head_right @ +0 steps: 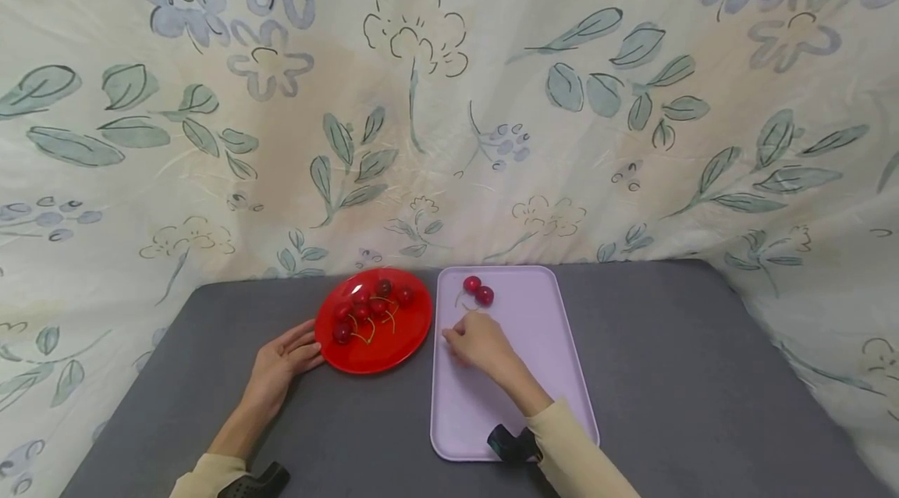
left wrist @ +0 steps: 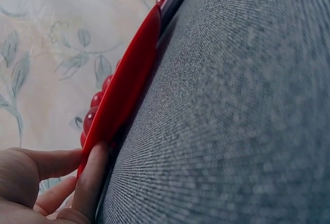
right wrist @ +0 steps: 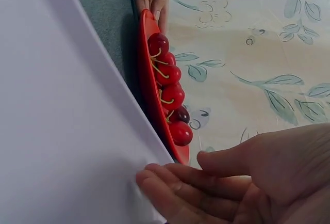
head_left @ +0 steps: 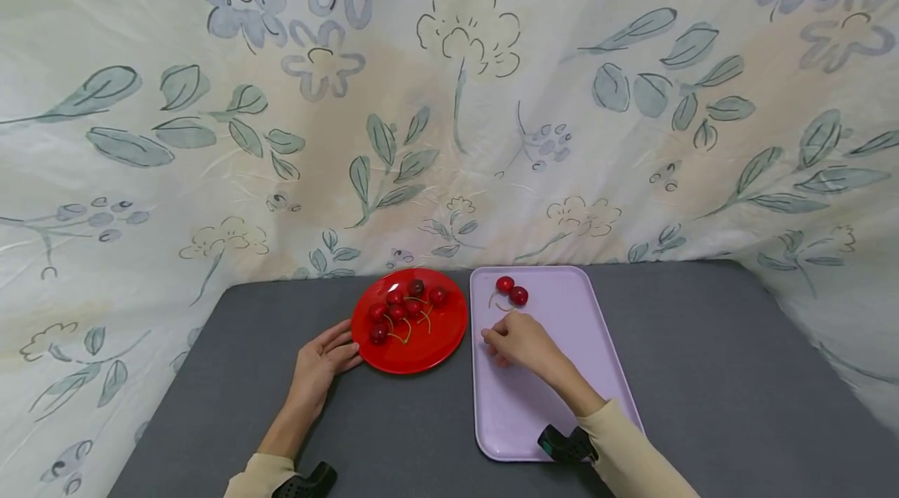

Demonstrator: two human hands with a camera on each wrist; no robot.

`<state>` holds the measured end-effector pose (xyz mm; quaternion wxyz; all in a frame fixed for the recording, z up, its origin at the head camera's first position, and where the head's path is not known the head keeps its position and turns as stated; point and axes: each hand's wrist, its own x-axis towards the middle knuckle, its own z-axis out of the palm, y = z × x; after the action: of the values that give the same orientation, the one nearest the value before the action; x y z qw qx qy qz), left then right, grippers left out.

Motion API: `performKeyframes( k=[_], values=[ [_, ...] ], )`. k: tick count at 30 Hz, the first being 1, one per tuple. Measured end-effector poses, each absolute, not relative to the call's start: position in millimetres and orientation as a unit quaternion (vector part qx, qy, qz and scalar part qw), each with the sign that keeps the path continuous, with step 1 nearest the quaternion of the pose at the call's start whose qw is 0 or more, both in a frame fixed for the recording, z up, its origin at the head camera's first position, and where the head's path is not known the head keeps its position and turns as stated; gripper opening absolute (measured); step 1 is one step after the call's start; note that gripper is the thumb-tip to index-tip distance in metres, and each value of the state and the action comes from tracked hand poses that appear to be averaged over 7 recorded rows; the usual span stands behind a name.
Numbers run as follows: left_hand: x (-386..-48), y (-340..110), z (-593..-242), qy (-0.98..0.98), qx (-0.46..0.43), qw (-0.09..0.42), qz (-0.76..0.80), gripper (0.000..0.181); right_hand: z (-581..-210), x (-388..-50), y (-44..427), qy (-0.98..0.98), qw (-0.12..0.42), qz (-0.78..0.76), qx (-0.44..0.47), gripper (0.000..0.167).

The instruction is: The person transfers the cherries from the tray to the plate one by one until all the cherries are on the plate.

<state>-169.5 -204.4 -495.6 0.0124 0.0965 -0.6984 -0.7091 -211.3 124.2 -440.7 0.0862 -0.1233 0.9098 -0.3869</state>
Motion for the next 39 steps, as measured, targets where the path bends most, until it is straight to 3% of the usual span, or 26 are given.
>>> performKeyframes(
  k=[7,22,39],
  values=[
    [-170,-204,-493,-0.699,0.099,0.008,-0.708,0.053,-437,-209,140,0.899,0.052,-0.402,-0.165,0.012],
    [-170,-204,-490,-0.695,0.103,0.001,-0.711,0.053,-441,-212,179,0.878,0.015,-0.468,-0.098,0.017],
    [-171,-204,-488,-0.701,0.108,0.001,-0.705,0.053,-444,-214,210,0.867,0.030,-0.487,-0.097,0.021]
  ],
)
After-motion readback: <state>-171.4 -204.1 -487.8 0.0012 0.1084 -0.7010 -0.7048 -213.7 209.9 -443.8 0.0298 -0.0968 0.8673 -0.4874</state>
